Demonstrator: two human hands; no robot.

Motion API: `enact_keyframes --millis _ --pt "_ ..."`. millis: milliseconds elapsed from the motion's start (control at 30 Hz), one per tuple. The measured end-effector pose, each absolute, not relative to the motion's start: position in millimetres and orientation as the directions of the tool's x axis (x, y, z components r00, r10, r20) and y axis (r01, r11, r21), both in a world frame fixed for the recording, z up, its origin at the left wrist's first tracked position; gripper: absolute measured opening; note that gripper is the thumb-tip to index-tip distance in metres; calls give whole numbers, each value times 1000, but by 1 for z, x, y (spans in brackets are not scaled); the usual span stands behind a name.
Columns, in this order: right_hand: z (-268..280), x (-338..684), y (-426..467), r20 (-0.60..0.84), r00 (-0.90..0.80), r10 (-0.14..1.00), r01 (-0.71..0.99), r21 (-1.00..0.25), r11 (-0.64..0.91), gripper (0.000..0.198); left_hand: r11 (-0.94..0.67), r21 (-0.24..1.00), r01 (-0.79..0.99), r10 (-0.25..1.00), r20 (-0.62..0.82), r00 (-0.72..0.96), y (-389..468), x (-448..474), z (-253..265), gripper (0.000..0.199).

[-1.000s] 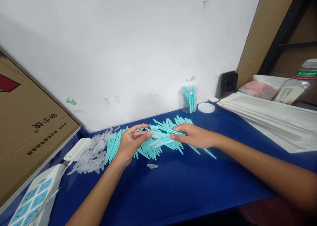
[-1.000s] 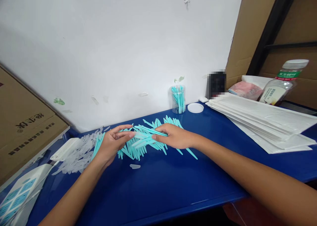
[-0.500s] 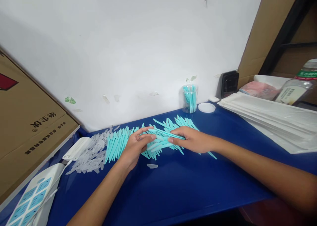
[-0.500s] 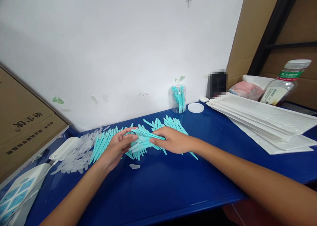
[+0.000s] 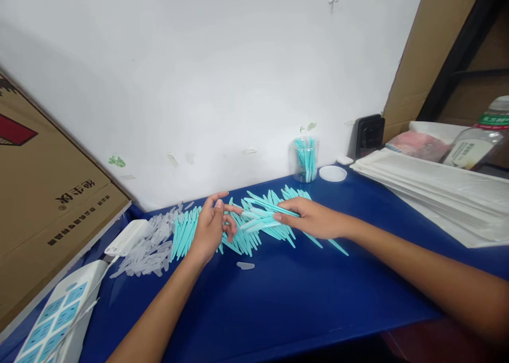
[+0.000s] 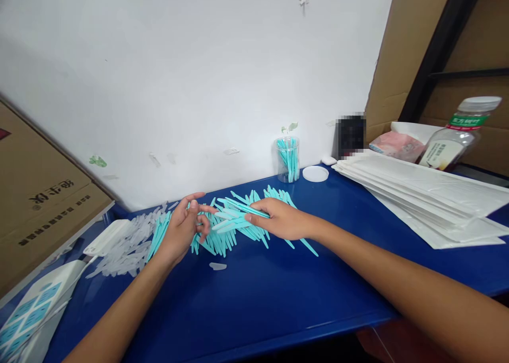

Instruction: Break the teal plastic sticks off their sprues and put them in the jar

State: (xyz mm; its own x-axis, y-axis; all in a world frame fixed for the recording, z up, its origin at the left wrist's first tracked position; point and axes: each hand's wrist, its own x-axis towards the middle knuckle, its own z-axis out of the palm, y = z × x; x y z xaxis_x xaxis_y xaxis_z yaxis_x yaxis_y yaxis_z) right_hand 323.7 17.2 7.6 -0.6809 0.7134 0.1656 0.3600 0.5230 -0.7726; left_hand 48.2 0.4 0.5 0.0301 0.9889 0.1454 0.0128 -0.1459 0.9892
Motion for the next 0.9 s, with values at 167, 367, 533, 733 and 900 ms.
enact_keyframes --millis 167,367,533,733,900 --pt "7 323 16 166 -677 717 370 -766 526 50 -55 996 -63 998 54 -31 3 42 2 37" --pt "6 324 17 169 -679 715 367 -765 529 50 131 941 -311 984 -87 152 4 39 7 24" --pt "7 325 17 179 -678 713 368 -757 540 50 59 972 -229 990 -27 139 2 43 6 49" --pt "6 324 19 186 -686 703 347 -766 541 49 -45 992 -118 995 55 79 4 43 2 41" --pt "6 324 19 177 -692 700 346 -769 537 49 -118 992 43 993 118 -15 6 39 -5 40"
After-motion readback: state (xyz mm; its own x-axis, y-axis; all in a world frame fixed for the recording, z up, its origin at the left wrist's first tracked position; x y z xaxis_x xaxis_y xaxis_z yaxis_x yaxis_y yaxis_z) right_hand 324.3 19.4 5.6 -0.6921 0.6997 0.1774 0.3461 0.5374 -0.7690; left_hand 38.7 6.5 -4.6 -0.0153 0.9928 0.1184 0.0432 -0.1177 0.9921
